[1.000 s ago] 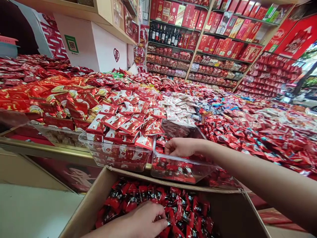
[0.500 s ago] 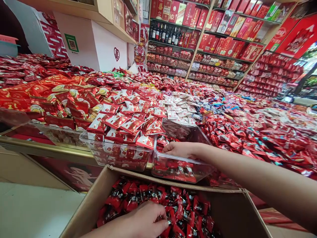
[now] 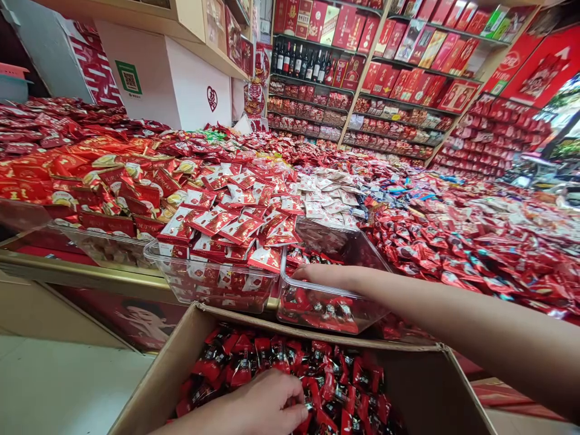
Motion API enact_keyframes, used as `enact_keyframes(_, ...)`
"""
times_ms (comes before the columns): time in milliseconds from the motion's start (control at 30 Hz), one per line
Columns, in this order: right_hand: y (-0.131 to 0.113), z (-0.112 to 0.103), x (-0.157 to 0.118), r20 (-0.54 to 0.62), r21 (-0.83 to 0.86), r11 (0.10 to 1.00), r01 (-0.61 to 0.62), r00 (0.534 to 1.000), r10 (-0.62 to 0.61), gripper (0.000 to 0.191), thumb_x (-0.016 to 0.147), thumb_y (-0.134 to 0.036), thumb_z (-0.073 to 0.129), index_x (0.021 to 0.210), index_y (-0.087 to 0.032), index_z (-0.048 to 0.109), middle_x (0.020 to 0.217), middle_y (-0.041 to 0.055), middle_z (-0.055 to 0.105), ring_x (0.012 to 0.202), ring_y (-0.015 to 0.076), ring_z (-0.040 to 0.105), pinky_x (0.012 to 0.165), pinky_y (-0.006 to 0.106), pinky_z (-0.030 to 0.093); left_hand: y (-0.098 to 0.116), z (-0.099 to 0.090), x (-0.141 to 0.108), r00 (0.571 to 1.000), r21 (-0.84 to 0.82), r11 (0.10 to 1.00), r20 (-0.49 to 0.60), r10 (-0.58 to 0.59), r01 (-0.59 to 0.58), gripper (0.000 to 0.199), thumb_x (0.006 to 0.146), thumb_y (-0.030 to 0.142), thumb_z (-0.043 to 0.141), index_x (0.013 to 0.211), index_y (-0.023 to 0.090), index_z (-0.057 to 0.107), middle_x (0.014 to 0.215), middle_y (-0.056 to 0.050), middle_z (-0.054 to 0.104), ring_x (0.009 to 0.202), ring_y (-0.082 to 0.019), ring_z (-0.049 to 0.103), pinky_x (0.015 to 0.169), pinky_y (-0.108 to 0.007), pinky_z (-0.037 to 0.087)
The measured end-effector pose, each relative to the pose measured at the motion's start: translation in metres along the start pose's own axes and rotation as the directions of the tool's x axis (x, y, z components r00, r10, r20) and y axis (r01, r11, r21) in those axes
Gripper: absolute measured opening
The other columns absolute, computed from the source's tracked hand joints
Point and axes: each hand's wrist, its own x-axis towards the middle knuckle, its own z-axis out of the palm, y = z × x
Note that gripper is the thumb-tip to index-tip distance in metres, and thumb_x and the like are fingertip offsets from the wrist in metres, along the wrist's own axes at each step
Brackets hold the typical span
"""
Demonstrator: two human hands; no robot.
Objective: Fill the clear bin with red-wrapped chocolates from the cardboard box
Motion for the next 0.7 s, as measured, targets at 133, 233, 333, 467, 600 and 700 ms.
enact_keyframes(133, -0.001, 0.000, 0.003, -0.030, -0.161, 0.984, 0.074, 0.996, -0.080, 0.040, 0.057, -0.011, 0.052, 0.096, -0.015, 0.055, 0.089, 0.0066, 0.058, 0.076, 0.0166, 0.051, 0.063, 0.024, 0.038, -0.001, 0.001, -0.001, 1.000, 0.007, 1.000, 0.003, -0.003, 0.003, 0.026, 0.075, 0.036, 0.036, 0.081, 0.024, 0.059, 0.073, 0.001, 0.063, 0.062, -0.013, 0.054, 0.053, -0.020, 0.035)
enact_keyframes(233, -0.007, -0.002, 0.005, -0.053, -0.227, 0.972, 0.054, 0.996, -0.067, 0.033, 0.058, -0.012, 0.049, 0.091, -0.014, 0.055, 0.088, 0.0081, 0.058, 0.077, 0.0172, 0.051, 0.064, 0.024, 0.038, 0.003, -0.002, -0.001, 1.000, 0.013, 1.000, 0.021, -0.015, 0.015, 0.026, 0.074, 0.034, 0.037, 0.081, 0.024, 0.059, 0.072, 0.001, 0.062, 0.061, -0.013, 0.054, 0.051, -0.019, 0.035)
enact_keyframes(333, -0.010, -0.003, 0.007, -0.079, -0.220, 0.975, 0.035, 0.995, -0.054, 0.026, 0.060, -0.015, 0.050, 0.085, -0.014, 0.054, 0.084, 0.0071, 0.058, 0.072, 0.0157, 0.051, 0.061, 0.023, 0.038, 0.008, -0.005, -0.001, 1.000, 0.020, 1.000, 0.021, -0.019, 0.018, 0.024, 0.073, 0.031, 0.038, 0.080, 0.024, 0.060, 0.071, 0.001, 0.062, 0.061, -0.013, 0.054, 0.051, -0.019, 0.035)
enact_keyframes(467, -0.012, -0.002, 0.004, -0.074, -0.192, 0.981, -0.026, 0.997, 0.012, 0.019, 0.060, -0.021, 0.052, 0.078, -0.014, 0.053, 0.071, 0.0031, 0.056, 0.060, 0.0121, 0.048, 0.052, 0.021, 0.036, 0.012, -0.008, -0.002, 0.999, 0.021, 0.999, 0.014, -0.030, 0.029, 0.024, 0.072, 0.032, 0.039, 0.079, 0.024, 0.060, 0.071, 0.001, 0.063, 0.061, -0.014, 0.054, 0.049, -0.019, 0.034)
enact_keyframes(600, -0.020, -0.002, -0.005, 0.052, -0.141, 0.989, -0.039, 0.998, 0.046, 0.012, 0.063, -0.017, 0.046, 0.072, -0.015, 0.054, 0.059, -0.0011, 0.051, 0.051, 0.0080, 0.041, 0.048, 0.019, 0.034, 0.013, -0.010, -0.004, 0.998, 0.022, 0.999, 0.031, -0.047, 0.047, 0.025, 0.072, 0.034, 0.038, 0.079, 0.024, 0.060, 0.071, 0.000, 0.063, 0.060, -0.014, 0.055, 0.048, -0.020, 0.034)
enact_keyframes(700, -0.023, -0.002, -0.008, 0.031, -0.088, 0.996, -0.003, 1.000, 0.005, 0.019, 0.062, -0.014, 0.047, 0.079, -0.016, 0.054, 0.065, -0.0015, 0.052, 0.056, 0.0083, 0.042, 0.051, 0.018, 0.035, 0.009, -0.008, -0.003, 0.999, 0.020, 1.000, 0.026, -0.023, 0.022, 0.023, 0.072, 0.032, 0.039, 0.079, 0.025, 0.060, 0.073, 0.001, 0.063, 0.061, -0.014, 0.055, 0.050, -0.019, 0.035)
